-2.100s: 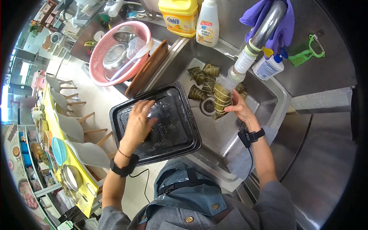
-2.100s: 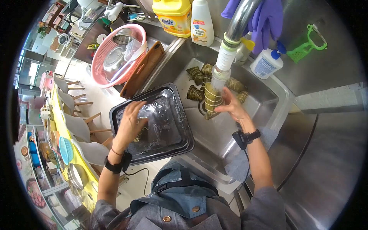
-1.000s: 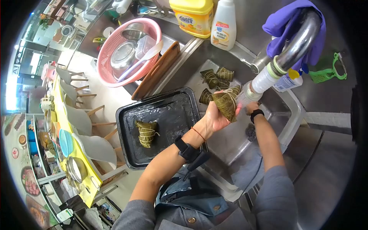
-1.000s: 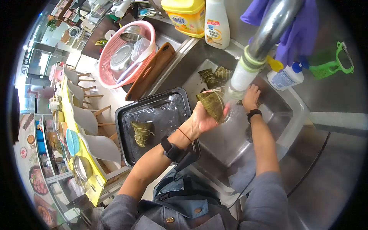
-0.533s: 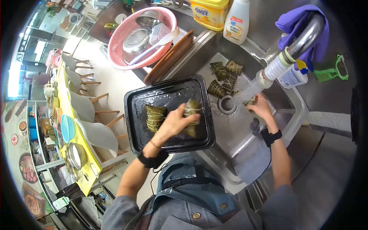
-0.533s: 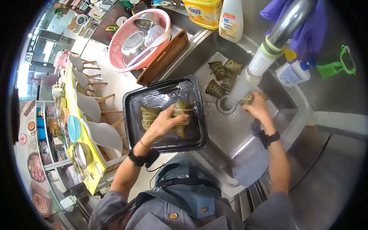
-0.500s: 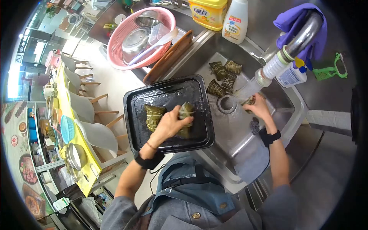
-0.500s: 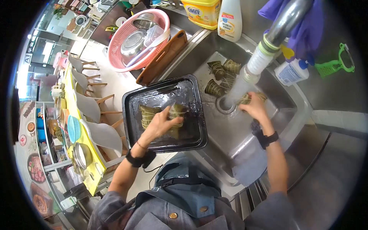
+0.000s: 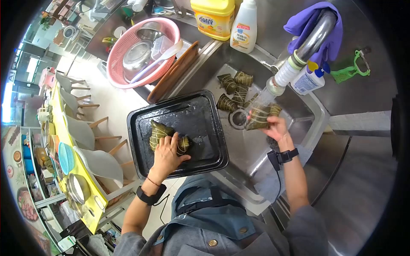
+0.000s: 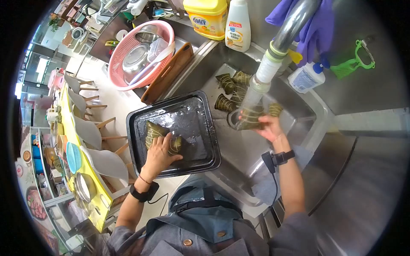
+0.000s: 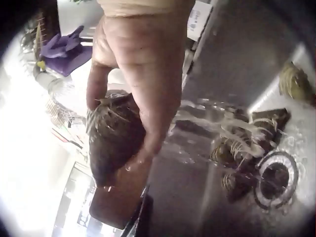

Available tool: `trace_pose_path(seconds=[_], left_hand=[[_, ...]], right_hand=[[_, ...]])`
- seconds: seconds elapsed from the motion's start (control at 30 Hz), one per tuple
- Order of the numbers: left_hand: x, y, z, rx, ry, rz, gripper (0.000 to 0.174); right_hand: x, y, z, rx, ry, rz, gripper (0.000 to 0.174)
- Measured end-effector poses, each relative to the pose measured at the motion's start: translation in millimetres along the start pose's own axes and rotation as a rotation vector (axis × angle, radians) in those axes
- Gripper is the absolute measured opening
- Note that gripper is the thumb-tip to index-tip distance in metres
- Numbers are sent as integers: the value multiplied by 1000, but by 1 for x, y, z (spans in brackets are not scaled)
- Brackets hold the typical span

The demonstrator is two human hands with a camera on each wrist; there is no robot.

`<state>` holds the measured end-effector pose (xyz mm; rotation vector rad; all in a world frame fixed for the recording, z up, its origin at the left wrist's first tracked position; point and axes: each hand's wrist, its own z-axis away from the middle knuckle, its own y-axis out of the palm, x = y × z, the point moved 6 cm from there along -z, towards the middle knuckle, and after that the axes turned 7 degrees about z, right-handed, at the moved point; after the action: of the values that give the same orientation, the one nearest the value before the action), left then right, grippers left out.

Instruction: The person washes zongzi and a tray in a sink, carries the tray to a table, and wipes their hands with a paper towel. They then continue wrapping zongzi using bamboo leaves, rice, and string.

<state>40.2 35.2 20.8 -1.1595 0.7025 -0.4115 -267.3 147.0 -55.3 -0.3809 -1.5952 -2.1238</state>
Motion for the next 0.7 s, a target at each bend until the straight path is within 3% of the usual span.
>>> trace_pose_path(seconds=[0.1,0.13,0.23,0.3,0.37,0.43,0.53,0.63,0.7], left_hand=[[2,-8,-15,-21,-6,44,74],[-5,-16,-23,65,-50,81,70],[-40,-26,-50,116,130,404,70],[-85,-29,-68,262,157,761,70],[-116,-11,-91,235,147,989,70],[-128,21,-119,68,100,1111,67],[-150,45,-132,210,-71,1540,64],[-153,60,-131,426,-342,1913,54],[-154,82,-135,521,-506,2083,48]], right_hand=[[8,-11,-4,-117,-99,473,63],[12,0,-5,-134,-85,506,64],[20,14,-8,-239,-238,664,60],[22,21,-7,-307,-272,754,59],[22,31,-3,-371,-286,749,59],[17,43,2,-432,-282,645,60],[9,51,8,-355,-275,608,48],[24,12,12,-247,-74,301,39],[57,-43,12,-600,-152,747,41]])
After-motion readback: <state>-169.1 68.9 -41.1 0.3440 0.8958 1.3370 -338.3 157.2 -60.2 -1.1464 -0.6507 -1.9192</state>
